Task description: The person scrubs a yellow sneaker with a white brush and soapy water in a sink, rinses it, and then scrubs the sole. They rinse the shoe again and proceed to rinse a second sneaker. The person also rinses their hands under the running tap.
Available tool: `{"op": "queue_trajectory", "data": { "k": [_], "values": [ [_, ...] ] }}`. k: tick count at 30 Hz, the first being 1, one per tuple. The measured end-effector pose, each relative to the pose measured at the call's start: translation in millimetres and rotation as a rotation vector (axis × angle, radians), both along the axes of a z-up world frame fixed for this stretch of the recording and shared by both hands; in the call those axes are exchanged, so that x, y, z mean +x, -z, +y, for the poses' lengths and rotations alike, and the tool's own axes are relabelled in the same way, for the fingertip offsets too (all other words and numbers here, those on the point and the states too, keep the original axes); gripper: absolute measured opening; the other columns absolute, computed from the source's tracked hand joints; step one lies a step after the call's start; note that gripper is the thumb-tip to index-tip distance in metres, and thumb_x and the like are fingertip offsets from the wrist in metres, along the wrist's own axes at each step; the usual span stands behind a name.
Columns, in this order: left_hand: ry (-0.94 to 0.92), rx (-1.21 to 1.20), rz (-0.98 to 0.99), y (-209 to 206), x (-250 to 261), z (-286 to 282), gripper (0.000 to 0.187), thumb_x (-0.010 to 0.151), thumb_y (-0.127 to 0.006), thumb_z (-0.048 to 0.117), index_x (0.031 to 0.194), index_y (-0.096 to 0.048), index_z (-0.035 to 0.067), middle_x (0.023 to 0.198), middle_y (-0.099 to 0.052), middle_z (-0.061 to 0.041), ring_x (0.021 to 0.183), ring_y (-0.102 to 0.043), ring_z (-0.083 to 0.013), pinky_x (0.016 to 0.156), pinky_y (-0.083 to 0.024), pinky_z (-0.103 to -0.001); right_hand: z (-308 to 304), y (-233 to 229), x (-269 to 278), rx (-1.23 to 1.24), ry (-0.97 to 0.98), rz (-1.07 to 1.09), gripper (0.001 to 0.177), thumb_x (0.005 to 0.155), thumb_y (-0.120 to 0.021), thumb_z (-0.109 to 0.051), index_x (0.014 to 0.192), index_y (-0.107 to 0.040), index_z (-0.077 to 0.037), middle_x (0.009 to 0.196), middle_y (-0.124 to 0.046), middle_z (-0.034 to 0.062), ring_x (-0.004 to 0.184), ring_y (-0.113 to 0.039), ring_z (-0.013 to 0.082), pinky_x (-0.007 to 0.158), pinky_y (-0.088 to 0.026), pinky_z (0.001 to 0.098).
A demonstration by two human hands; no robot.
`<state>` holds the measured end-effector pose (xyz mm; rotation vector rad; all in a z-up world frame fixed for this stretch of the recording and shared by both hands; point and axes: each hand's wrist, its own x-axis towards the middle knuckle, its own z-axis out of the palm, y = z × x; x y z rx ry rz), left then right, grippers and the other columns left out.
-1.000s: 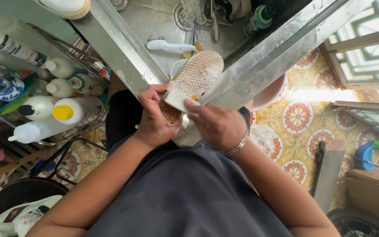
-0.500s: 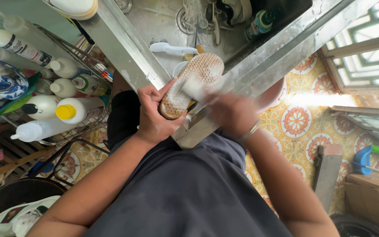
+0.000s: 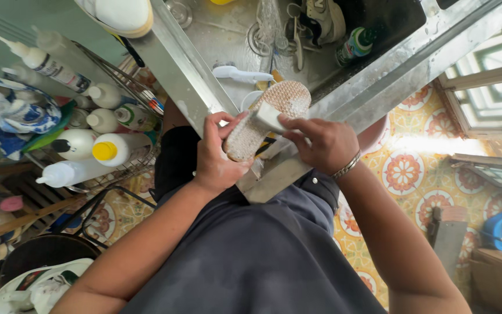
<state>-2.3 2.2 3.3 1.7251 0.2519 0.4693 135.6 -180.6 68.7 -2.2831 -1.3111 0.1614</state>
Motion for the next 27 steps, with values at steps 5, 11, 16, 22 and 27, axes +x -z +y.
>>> {"op": "queue_trajectory", "data": {
  "k": [5,11,16,22,27],
  "values": [
    [-0.014,-0.039,0.089,-7,2,1,0.089,0.073,-0.094,0.007,0.135,-0.03,0.004,0.136,-0.067,-0.023,0.118,-0.072,-0.0238,0.093,-0.058,-0.028,4,-6,-27,-0.076,-0.163,0.028,0.042,0.084,-0.077,-0.015,0.124,-0.075,-0.028,0.08,-0.072,0.003,0.065,-0.07,0.0227,0.054,-0.054,0.0376],
    [0.038,-0.035,-0.018,-8,1,4,0.085,0.073,-0.085,-0.003,0.139,-0.031,0.004,0.136,-0.068,-0.024,0.12,-0.071,-0.0243,0.098,-0.056,-0.03,-1,-9,17,-0.093,-0.096,-0.036,0.037,0.088,-0.077,-0.02,0.124,-0.074,-0.028,0.083,-0.074,0.0041,0.067,-0.071,0.0222,0.054,-0.054,0.0374],
    [0.014,0.0,0.039,-5,1,3,0.084,0.077,-0.087,0.002,0.139,-0.032,0.004,0.134,-0.07,-0.023,0.117,-0.074,-0.0239,0.096,-0.057,-0.03,-7,5,8,-0.267,-0.015,-0.043,0.02,0.087,-0.079,-0.022,0.104,-0.077,-0.033,0.079,-0.075,0.0024,0.065,-0.071,0.0236,0.055,-0.053,0.0392],
    [0.02,0.09,-0.009,-6,3,8,0.083,0.08,-0.091,0.006,0.14,-0.033,0.005,0.132,-0.071,-0.022,0.12,-0.074,-0.0251,0.098,-0.057,-0.031,-8,-3,-34,-0.116,-0.175,-0.015,0.037,0.084,-0.082,-0.024,0.121,-0.078,-0.03,0.07,-0.071,0.0018,0.059,-0.069,0.0239,0.052,-0.052,0.04],
    [0.045,0.037,0.018,-7,0,7,0.083,0.074,-0.089,0.006,0.138,-0.037,0.004,0.133,-0.071,-0.022,0.121,-0.073,-0.0256,0.098,-0.057,-0.032,-12,1,-3,-0.042,0.02,0.048,0.038,0.086,-0.079,-0.02,0.123,-0.074,-0.022,0.089,-0.077,0.0013,0.069,-0.074,0.0194,0.059,-0.057,0.0336]
  ]
}}
